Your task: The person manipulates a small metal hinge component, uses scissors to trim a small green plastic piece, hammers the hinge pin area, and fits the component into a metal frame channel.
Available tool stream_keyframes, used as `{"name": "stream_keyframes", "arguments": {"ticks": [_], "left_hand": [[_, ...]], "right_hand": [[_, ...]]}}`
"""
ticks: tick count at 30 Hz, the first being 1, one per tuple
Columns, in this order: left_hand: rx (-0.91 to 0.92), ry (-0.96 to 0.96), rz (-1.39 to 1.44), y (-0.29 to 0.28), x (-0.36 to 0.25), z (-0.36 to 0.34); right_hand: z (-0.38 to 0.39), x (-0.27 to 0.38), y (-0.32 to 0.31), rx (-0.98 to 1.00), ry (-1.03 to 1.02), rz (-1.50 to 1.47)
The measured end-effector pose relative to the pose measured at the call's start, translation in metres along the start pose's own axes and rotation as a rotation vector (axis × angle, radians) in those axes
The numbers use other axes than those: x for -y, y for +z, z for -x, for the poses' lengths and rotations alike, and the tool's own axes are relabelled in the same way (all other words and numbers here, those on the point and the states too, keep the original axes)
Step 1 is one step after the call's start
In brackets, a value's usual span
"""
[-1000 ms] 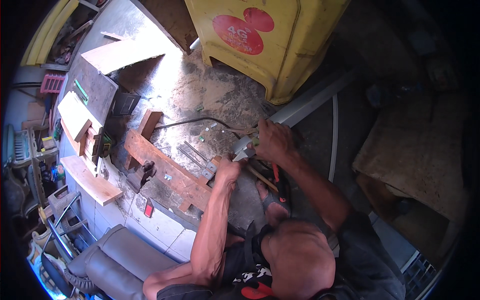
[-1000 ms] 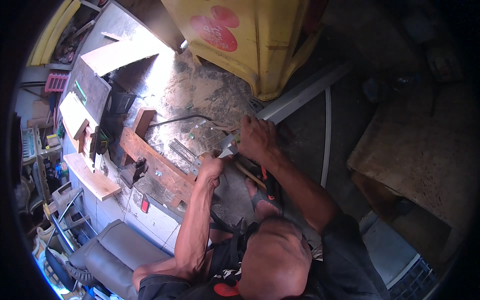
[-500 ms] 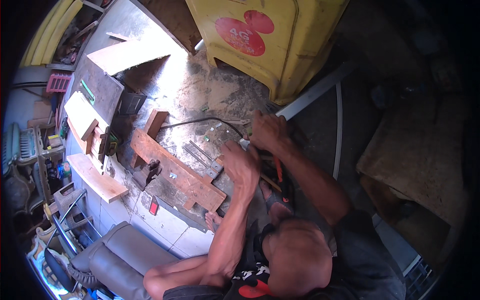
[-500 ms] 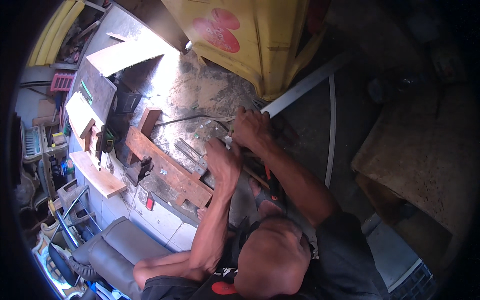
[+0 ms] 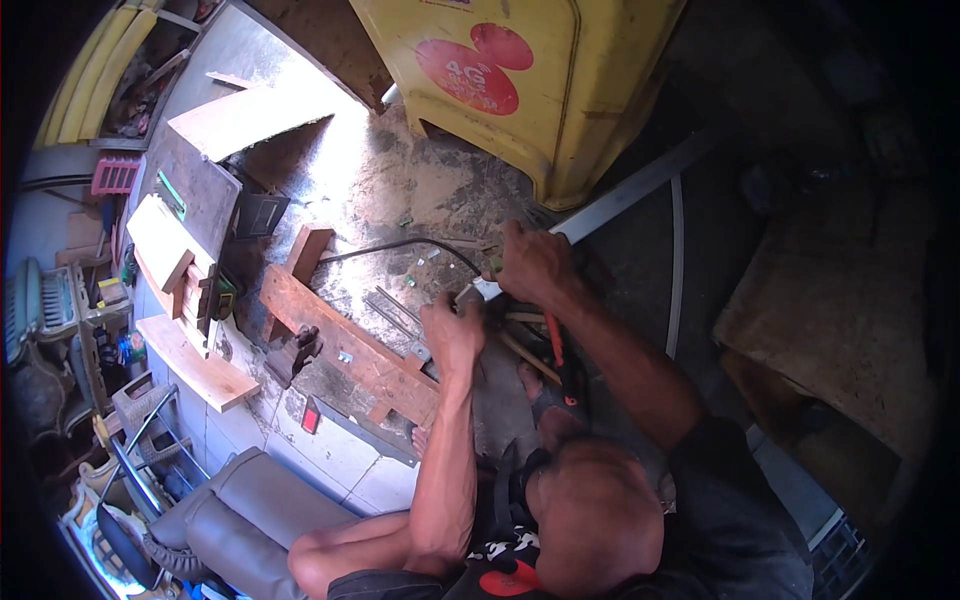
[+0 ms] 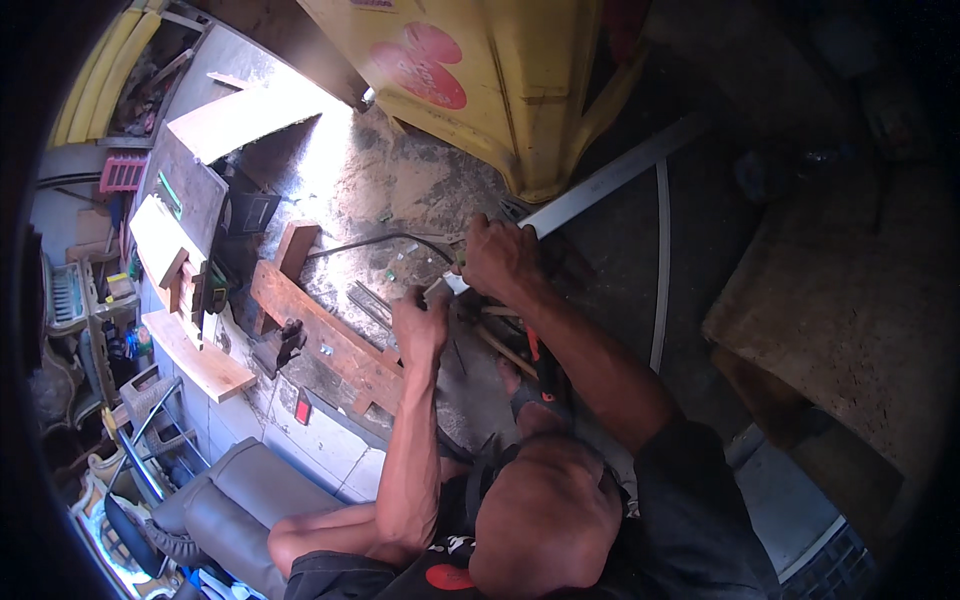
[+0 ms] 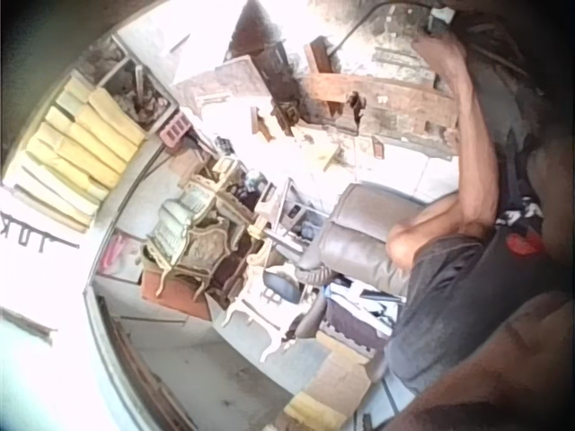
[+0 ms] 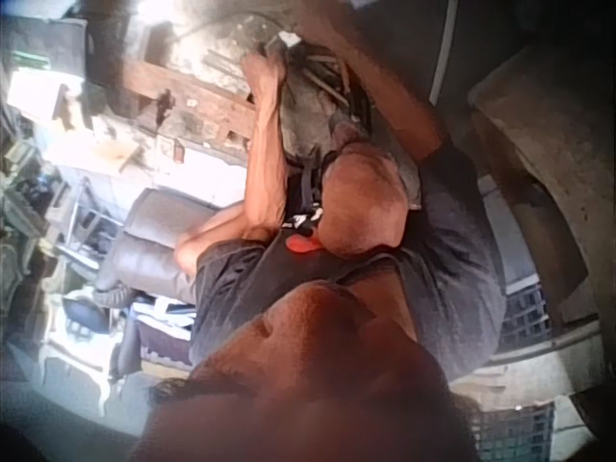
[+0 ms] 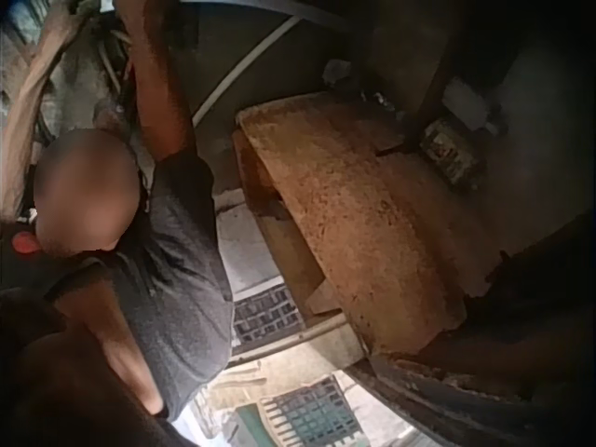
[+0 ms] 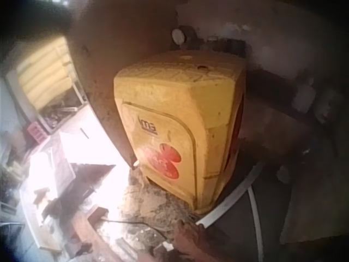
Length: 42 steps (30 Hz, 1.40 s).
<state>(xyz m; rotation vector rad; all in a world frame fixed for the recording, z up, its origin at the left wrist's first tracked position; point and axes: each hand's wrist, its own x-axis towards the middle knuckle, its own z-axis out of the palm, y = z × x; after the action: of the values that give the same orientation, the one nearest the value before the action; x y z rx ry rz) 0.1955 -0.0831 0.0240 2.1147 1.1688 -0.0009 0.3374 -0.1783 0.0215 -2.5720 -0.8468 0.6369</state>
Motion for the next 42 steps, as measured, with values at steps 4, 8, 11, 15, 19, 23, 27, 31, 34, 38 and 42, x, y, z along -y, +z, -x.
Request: {"name": "stream_keyframes", "arguments": {"ticks": [4, 8, 11, 15, 19, 23, 27, 31, 34, 38, 42], "left_hand": [[0.184, -0.221, 0.126, -0.003, 0.029, -0.017], [0.174, -0.282, 0.087, -0.014, 0.002, -0.015], [-0.121, 0.010, -0.059, 0.007, -0.024, 0.009], [-0.314, 0.229, -0.098, 0.026, -0.046, 0.022], [-0.146, 0.060, 0.198, 0.009, -0.024, 0.011], [0.105, -0.415, 0.439, -0.008, 0.006, -0.012], [0.091, -0.374, 0.434, -0.001, 0.014, -0.011], [0.123, -0.384, 0.486, -0.002, 0.006, -0.012], [0.156, -0.389, 0.453, -0.001, 0.026, -0.014], [0.207, -0.420, 0.505, -0.007, 0.002, -0.008], [0.212, -0.386, 0.471, -0.006, 0.011, -0.009]], "right_hand": [[0.004, 0.001, -0.005, 0.037, 0.030, -0.006], [0.003, -0.002, 0.001, -0.032, -0.022, 0.030], [-0.001, 0.001, -0.001, -0.011, 0.002, 0.045], [-0.004, 0.010, -0.014, 0.111, 0.027, 0.039], [0.000, 0.003, -0.014, 0.126, 0.042, -0.002], [0.000, 0.002, -0.007, 0.034, 0.043, 0.001], [0.004, 0.004, -0.006, 0.003, 0.075, -0.048], [0.029, 0.005, 0.006, -0.419, -0.034, -0.258], [0.077, 0.019, 0.006, -0.215, 0.031, -0.513], [0.134, 0.001, 0.033, 0.563, 0.472, -1.260], [0.144, -0.002, 0.045, 0.764, 0.604, -1.517]]}}
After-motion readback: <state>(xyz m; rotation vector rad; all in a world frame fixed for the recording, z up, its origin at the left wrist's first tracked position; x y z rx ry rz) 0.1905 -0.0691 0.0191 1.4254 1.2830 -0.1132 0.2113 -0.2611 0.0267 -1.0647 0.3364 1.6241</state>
